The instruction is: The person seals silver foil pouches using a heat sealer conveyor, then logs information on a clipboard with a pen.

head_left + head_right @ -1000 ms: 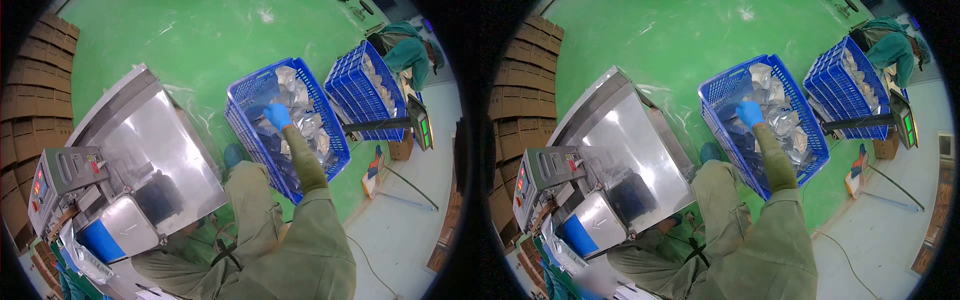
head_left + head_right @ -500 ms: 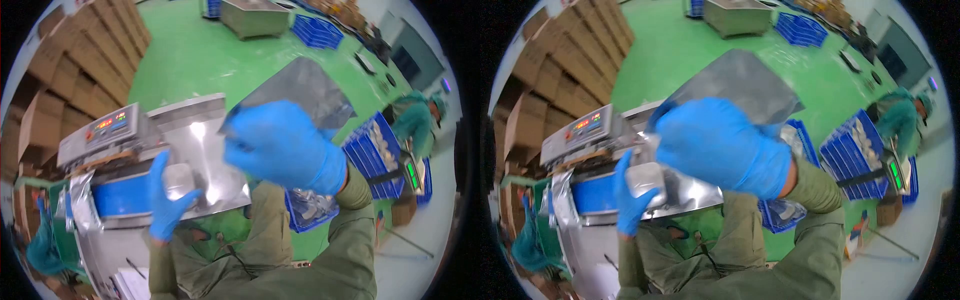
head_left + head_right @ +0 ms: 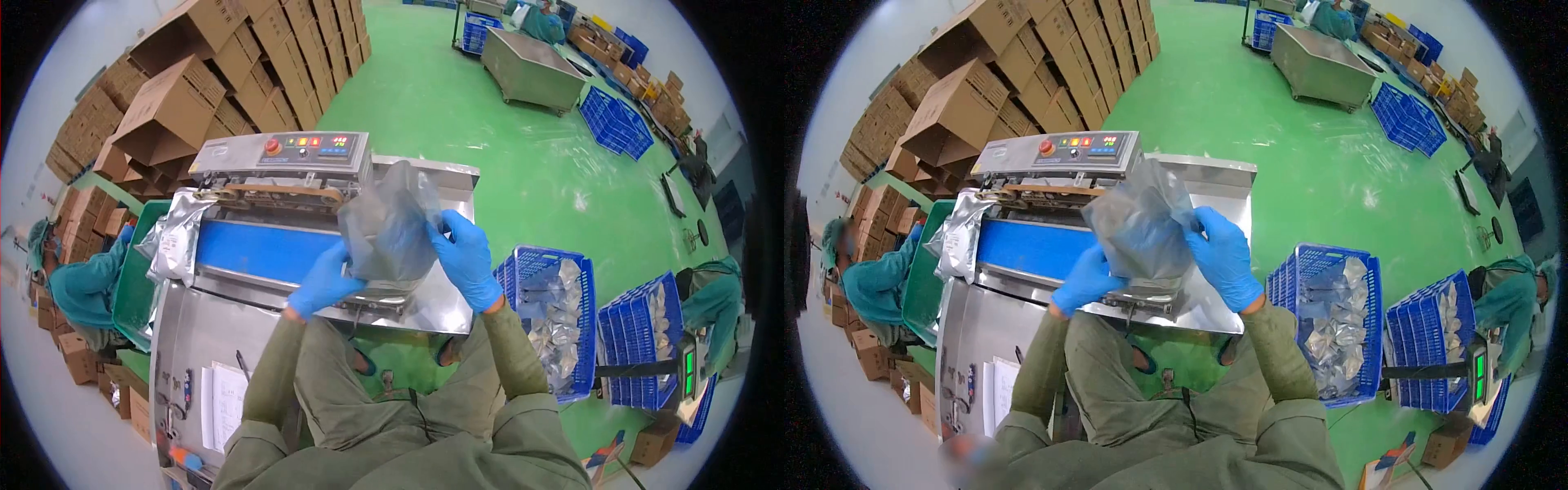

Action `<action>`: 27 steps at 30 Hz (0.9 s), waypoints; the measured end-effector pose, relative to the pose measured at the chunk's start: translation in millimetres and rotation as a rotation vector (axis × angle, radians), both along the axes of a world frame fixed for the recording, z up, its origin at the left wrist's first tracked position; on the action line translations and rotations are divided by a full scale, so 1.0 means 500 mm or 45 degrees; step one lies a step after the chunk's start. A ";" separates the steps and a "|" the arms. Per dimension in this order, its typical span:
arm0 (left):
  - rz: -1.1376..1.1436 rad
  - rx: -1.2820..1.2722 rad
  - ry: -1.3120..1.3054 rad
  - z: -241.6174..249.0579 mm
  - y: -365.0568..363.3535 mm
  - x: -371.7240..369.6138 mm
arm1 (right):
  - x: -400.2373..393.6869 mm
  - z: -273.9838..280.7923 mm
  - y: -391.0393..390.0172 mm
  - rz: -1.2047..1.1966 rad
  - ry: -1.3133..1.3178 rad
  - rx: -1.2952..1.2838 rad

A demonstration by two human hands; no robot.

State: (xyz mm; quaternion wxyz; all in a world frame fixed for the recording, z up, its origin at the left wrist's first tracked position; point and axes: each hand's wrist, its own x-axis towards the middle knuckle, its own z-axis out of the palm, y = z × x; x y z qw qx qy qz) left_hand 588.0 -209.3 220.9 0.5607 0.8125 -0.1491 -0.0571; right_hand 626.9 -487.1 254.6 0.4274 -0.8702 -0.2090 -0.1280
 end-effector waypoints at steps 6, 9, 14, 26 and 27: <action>0.098 0.508 -0.356 0.152 0.005 -0.011 | 0.001 0.003 -0.035 0.000 -0.511 -0.386; 0.169 0.641 -0.575 0.147 0.005 0.009 | 0.010 -0.002 -0.061 0.095 -0.652 -0.403; -0.030 0.823 -0.885 0.135 -0.008 0.016 | -0.017 0.012 -0.066 0.164 -0.562 -0.411; 0.779 -0.171 -0.335 0.084 -0.066 0.000 | -0.063 -0.022 0.009 -0.318 0.021 0.789; 0.819 -0.282 -0.199 0.091 -0.064 0.010 | -0.052 -0.013 0.007 -0.298 0.194 0.779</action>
